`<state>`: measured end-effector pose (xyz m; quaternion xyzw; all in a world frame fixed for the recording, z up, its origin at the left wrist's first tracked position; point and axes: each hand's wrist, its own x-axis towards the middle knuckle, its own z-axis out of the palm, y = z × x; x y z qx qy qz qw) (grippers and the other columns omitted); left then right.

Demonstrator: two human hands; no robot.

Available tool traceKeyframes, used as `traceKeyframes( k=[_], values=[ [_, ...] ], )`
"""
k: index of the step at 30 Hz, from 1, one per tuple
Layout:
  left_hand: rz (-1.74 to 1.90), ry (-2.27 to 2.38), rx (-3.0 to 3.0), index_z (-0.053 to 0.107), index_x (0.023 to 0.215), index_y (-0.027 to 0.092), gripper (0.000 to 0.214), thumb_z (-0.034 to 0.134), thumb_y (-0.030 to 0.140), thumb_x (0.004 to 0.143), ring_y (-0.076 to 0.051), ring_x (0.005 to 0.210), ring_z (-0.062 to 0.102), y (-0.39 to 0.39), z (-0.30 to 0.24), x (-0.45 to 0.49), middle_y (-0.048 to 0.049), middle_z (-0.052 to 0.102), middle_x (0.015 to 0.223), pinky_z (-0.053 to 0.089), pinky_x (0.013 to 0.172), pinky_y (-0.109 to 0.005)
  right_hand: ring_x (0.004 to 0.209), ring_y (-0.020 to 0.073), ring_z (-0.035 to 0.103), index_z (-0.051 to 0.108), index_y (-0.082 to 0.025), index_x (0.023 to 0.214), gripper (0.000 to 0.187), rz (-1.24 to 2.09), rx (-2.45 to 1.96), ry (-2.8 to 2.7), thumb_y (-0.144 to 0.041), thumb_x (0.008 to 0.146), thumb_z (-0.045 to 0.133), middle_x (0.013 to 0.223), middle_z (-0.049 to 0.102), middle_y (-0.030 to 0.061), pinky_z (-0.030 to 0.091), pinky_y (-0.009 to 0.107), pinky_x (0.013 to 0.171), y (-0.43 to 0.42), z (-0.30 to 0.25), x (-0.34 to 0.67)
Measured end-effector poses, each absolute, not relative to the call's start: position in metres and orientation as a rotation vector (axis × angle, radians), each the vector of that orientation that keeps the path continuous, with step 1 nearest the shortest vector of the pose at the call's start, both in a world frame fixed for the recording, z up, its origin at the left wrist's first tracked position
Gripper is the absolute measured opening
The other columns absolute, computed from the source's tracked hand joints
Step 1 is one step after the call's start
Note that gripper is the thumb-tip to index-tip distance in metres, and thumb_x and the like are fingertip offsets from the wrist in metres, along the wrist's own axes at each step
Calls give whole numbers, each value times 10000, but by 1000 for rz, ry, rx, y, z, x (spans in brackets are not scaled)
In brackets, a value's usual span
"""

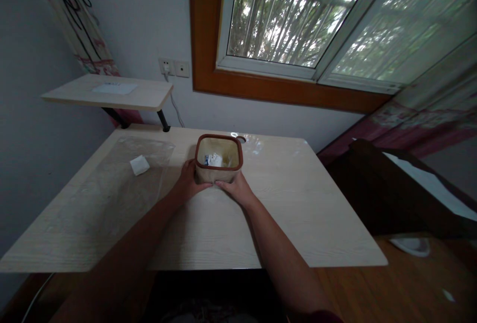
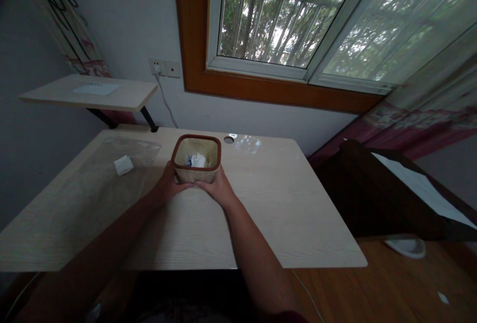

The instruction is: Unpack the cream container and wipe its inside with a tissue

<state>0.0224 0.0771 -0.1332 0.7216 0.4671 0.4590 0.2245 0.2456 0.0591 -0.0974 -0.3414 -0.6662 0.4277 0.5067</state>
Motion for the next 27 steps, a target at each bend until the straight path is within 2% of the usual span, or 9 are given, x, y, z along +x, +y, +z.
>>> traceKeyframes(
  k=[11,15,19,23,25,27],
  values=[
    [1072,1295,2019,507,1351,175,872,903,302,585,-381,1312,520,78,-130,13,-170,532,1355,398,1156,-593,1357,358,519,498,-227,1463,910,930,-1003,-1707,-488,684,892,1399,621,124,403,581,1150,60,-110,259],
    [1025,1282,2037,509,1355,183,842,893,345,624,-369,1300,524,78,-127,9,-163,530,1344,414,1142,-584,1347,355,530,490,-217,1460,905,919,-1019,-1715,-461,688,895,1419,603,135,404,581,1148,60,-114,261],
    [1046,1255,2043,508,1373,183,928,921,433,581,-366,1284,512,80,-128,6,-165,511,1346,457,1093,-578,1351,340,529,456,-205,1475,931,954,-1022,-1680,-454,692,894,1442,580,154,394,569,1160,60,-114,260],
    [1201,1203,1967,416,1483,181,1113,913,553,559,-380,1327,466,83,-128,3,-206,416,1433,495,1053,-566,1420,338,459,355,-212,1545,1092,1025,-966,-1603,-504,651,910,1514,507,168,363,580,1182,59,-111,260],
    [1280,1144,1933,345,1540,209,1151,877,608,600,-387,1399,403,83,-126,2,-212,346,1501,466,1094,-567,1478,331,381,264,-248,1593,1171,1025,-924,-1559,-562,656,892,1593,412,155,325,593,1203,58,-108,261],
    [1343,1061,1919,290,1575,239,1110,807,652,683,-383,1467,330,82,-122,2,-207,276,1567,419,1143,-565,1535,313,276,181,-301,1621,1173,966,-897,-1513,-626,704,836,1672,272,119,264,596,1233,58,-105,264]
  ],
)
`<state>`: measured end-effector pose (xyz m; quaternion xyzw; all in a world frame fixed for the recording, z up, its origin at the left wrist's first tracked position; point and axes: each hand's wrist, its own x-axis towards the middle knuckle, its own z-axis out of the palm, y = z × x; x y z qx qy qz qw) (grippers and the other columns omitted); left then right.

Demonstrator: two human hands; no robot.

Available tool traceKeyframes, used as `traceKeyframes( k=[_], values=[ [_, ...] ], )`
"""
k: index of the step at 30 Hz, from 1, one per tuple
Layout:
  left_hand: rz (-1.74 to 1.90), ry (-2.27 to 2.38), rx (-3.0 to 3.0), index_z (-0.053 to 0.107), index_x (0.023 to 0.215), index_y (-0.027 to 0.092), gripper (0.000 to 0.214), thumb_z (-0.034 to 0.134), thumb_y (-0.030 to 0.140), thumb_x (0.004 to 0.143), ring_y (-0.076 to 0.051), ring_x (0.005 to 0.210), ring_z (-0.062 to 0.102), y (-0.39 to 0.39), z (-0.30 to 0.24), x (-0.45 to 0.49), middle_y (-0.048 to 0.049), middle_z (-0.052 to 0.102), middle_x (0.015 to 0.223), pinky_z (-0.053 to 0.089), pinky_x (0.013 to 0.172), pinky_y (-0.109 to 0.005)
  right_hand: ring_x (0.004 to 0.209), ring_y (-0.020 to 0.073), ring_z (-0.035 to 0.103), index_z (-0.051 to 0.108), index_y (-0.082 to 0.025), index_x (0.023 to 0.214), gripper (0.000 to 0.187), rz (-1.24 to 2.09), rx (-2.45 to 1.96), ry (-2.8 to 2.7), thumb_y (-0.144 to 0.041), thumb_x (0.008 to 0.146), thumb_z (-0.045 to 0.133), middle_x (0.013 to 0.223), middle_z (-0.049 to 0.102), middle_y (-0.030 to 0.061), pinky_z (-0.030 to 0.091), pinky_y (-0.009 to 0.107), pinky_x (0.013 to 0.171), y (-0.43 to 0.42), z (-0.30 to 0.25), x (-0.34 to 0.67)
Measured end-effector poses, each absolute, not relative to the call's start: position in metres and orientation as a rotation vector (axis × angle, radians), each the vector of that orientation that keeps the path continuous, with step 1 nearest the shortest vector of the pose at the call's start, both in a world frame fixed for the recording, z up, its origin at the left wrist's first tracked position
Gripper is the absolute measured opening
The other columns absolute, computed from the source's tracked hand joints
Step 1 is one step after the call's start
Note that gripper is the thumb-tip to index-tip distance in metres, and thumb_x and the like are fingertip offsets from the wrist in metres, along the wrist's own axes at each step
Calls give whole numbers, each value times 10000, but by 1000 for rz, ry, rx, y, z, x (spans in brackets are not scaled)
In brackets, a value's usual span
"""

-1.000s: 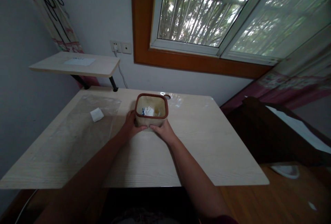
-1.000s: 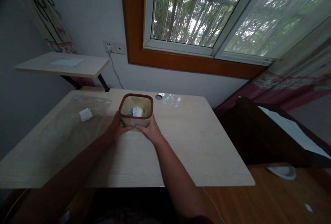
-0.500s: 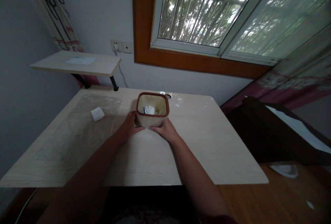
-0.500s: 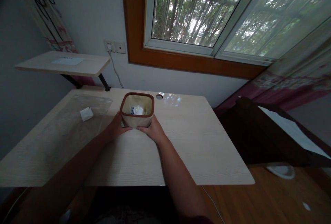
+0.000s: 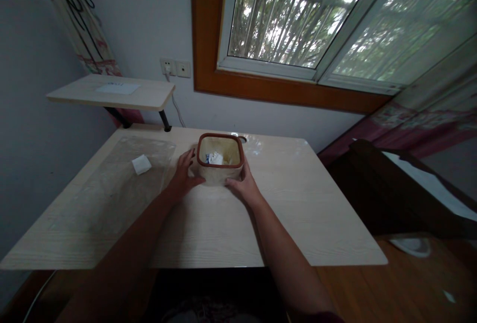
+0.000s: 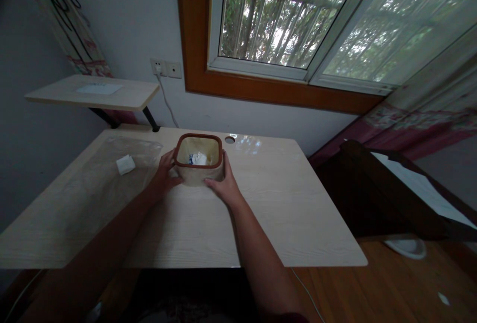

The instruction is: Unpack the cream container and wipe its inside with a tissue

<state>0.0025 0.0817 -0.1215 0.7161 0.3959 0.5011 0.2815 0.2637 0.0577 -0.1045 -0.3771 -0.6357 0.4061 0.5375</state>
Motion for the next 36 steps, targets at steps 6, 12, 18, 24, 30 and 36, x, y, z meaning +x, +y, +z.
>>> traceKeyframes(
  k=[6,12,18,24,30,36],
  values=[
    [1398,971,1924,234,1607,257,1012,641,726,808,-377,1553,196,77,-102,16,-183,187,1672,305,1218,-561,1582,275,96,127,-342,1635,1055,742,-921,-1533,-700,820,692,1721,100,57,106,567,1280,54,-93,262],
    [1389,947,1846,305,1574,201,994,683,690,795,-359,1449,409,74,-96,37,-180,446,1545,334,1214,-526,1520,291,305,218,-262,1616,928,776,-879,-1548,-635,886,655,1651,317,117,224,532,1262,53,-101,247],
    [1399,991,1848,365,1533,211,878,730,559,815,-341,1437,436,70,-94,36,-165,461,1535,345,1213,-515,1421,303,450,365,-252,1555,783,752,-954,-1538,-530,897,688,1529,499,106,313,510,1225,53,-108,249],
    [1394,1062,1852,440,1480,205,849,808,458,757,-346,1369,521,71,-94,31,-160,535,1469,430,1150,-522,1385,334,483,395,-270,1552,807,706,-977,-1558,-502,860,741,1492,538,102,339,546,1203,50,-104,252],
    [1386,1130,1938,454,1473,209,878,843,427,716,-370,1351,538,67,-93,25,-151,578,1433,440,1136,-556,1467,373,367,315,-307,1590,946,618,-962,-1612,-522,805,797,1577,431,100,272,608,1227,47,-97,256],
    [1438,1109,1961,453,1485,252,882,837,476,722,-386,1351,537,62,-88,24,-139,562,1457,455,1128,-563,1486,399,319,343,-374,1572,985,462,-938,-1667,-520,741,852,1610,377,68,248,623,1241,46,-91,260]
  ],
)
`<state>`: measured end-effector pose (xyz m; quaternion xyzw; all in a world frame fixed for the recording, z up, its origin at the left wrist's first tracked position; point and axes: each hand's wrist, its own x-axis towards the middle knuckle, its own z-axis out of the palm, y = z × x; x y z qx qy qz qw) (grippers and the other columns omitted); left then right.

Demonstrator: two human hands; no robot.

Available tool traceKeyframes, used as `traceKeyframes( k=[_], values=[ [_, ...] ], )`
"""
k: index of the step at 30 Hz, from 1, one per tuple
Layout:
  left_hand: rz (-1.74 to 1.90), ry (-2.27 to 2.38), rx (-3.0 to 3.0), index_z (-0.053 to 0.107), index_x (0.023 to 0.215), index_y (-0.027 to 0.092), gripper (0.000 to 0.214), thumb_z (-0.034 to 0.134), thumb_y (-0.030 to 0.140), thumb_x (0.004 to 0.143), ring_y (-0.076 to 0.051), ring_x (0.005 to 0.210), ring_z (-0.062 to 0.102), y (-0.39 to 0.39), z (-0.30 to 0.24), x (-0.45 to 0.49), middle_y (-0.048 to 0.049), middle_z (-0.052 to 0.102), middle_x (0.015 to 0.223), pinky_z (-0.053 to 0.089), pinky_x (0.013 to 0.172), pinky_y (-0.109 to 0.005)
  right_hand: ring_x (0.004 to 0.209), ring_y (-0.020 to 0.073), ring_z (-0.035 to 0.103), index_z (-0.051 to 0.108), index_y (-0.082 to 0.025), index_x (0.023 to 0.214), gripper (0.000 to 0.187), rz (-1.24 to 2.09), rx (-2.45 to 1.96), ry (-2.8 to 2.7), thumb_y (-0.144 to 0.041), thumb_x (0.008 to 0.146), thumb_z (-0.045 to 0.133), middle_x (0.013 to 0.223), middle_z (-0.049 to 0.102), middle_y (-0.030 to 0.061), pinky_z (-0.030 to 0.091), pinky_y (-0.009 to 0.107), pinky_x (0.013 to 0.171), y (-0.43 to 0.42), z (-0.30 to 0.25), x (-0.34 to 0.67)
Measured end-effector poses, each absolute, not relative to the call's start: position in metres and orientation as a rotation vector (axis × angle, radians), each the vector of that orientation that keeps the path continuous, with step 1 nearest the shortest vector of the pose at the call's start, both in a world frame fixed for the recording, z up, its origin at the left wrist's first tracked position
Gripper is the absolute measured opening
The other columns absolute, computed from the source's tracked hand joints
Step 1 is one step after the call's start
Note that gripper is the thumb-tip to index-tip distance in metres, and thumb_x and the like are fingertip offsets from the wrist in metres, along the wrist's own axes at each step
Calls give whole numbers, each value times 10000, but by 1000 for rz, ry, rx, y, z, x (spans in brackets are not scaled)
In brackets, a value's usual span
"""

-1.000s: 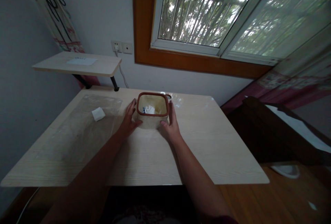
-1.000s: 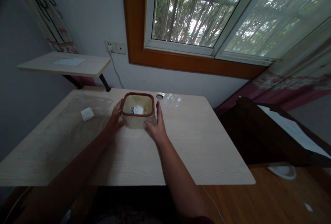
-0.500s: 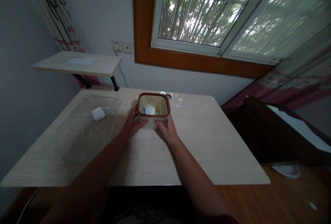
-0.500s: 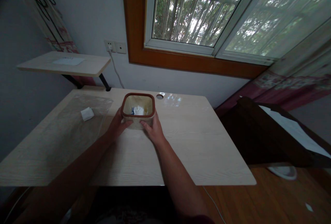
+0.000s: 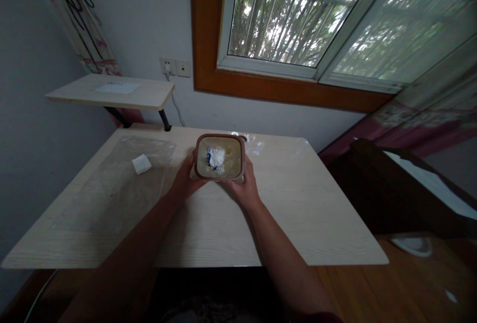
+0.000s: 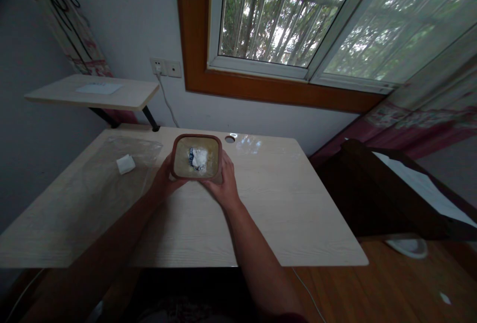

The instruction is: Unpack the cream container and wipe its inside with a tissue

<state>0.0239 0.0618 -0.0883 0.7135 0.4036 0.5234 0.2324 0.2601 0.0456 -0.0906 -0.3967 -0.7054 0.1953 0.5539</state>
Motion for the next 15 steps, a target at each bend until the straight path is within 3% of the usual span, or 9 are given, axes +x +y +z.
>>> traceKeyframes(
  k=[6,15],
  values=[
    [1452,1105,2018,439,1497,278,895,841,472,721,-391,1393,499,63,-96,19,-133,521,1512,425,1154,-585,1493,419,300,386,-409,1546,1018,414,-953,-1660,-484,675,907,1596,406,45,232,646,1248,46,-92,263],
    [1432,1129,2058,413,1514,281,915,851,409,721,-388,1429,462,62,-100,16,-132,481,1552,395,1179,-590,1438,422,406,439,-378,1525,947,495,-940,-1620,-465,701,897,1547,477,68,330,641,1200,44,-92,262]
  ],
)
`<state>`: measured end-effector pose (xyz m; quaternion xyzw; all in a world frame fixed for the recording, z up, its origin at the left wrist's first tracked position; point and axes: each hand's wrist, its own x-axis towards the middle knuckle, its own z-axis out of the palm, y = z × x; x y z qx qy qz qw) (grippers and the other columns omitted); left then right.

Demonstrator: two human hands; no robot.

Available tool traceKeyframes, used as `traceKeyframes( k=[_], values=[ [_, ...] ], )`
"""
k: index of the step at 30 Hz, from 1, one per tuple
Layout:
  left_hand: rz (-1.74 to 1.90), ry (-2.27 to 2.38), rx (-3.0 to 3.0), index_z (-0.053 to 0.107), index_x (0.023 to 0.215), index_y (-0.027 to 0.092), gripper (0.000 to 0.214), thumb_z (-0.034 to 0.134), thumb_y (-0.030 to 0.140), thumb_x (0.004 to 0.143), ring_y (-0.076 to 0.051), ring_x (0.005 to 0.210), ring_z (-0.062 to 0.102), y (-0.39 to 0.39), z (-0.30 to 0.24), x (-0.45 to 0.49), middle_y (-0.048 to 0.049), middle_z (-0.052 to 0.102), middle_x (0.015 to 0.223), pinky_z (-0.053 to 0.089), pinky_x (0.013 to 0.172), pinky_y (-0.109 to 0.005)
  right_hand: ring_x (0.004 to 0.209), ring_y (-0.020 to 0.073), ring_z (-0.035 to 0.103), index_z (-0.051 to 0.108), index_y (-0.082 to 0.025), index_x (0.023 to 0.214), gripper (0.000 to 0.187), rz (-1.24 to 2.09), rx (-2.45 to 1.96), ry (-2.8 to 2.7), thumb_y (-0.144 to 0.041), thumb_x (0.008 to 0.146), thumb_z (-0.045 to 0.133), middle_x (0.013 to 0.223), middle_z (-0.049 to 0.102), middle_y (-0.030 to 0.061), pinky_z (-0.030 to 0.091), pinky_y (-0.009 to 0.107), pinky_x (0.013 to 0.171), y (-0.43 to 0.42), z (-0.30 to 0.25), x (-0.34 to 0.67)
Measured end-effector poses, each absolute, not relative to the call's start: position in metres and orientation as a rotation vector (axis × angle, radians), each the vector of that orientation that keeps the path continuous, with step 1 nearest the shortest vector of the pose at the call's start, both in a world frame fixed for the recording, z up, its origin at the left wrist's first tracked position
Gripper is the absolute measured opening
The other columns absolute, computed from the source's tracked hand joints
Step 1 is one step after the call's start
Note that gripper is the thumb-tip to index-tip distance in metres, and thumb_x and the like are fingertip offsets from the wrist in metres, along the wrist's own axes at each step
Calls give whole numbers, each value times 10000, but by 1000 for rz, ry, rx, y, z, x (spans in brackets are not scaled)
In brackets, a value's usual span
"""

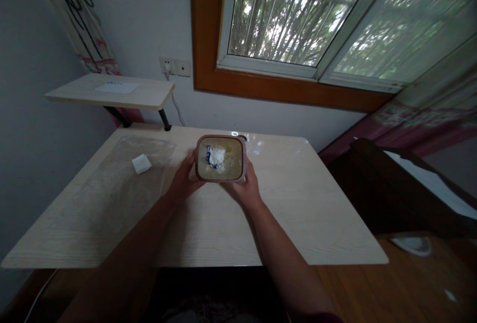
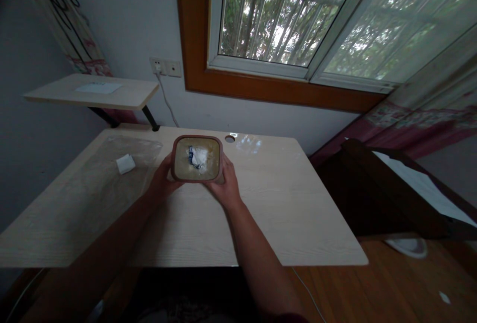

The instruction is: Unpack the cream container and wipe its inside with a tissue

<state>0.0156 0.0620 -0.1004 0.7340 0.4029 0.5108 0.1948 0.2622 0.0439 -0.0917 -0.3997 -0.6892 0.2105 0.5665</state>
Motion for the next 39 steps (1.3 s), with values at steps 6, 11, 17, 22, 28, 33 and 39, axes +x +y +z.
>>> traceKeyframes(
  k=[6,11,17,22,28,33,39],
  values=[
    [1431,1118,2069,403,1523,274,918,841,409,727,-385,1426,466,62,-99,16,-128,477,1559,392,1185,-583,1425,411,428,420,-374,1534,977,512,-923,-1627,-455,689,905,1551,476,70,345,633,1198,44,-91,262],
    [1454,1128,2053,412,1521,285,932,858,410,713,-385,1423,471,61,-101,14,-126,488,1551,410,1179,-566,1431,416,420,428,-364,1532,965,543,-942,-1650,-454,696,902,1564,462,73,329,629,1209,43,-88,265],
    [1465,1108,2132,395,1528,256,956,868,369,706,-389,1411,488,65,-106,11,-156,504,1532,432,1158,-558,1374,396,502,441,-324,1523,948,432,-897,-1646,-456,703,897,1513,522,101,418,607,1149,44,-91,262],
    [1498,1094,2201,368,1548,262,960,856,342,726,-378,1412,491,65,-106,11,-159,490,1547,444,1152,-545,1357,379,524,431,-330,1528,953,347,-874,-1665,-463,706,894,1499,533,101,443,608,1126,46,-91,261],
    [1499,1099,2192,380,1550,263,952,852,363,729,-379,1394,512,63,-103,11,-157,508,1534,466,1137,-539,1335,379,543,419,-335,1535,939,307,-857,-1690,-497,728,871,1489,542,104,469,606,1105,46,-91,262],
    [1478,1154,2169,401,1540,255,942,858,348,721,-377,1377,532,61,-102,10,-148,540,1508,477,1129,-526,1330,375,552,401,-325,1548,966,281,-897,-1691,-480,723,880,1501,534,112,476,597,1102,46,-96,264],
    [1476,1162,2195,399,1540,244,926,847,335,734,-368,1368,543,60,-101,9,-151,539,1510,490,1118,-506,1339,373,543,403,-328,1550,964,252,-904,-1690,-482,725,876,1495,539,107,469,598,1108,44,-96,264]
  ],
)
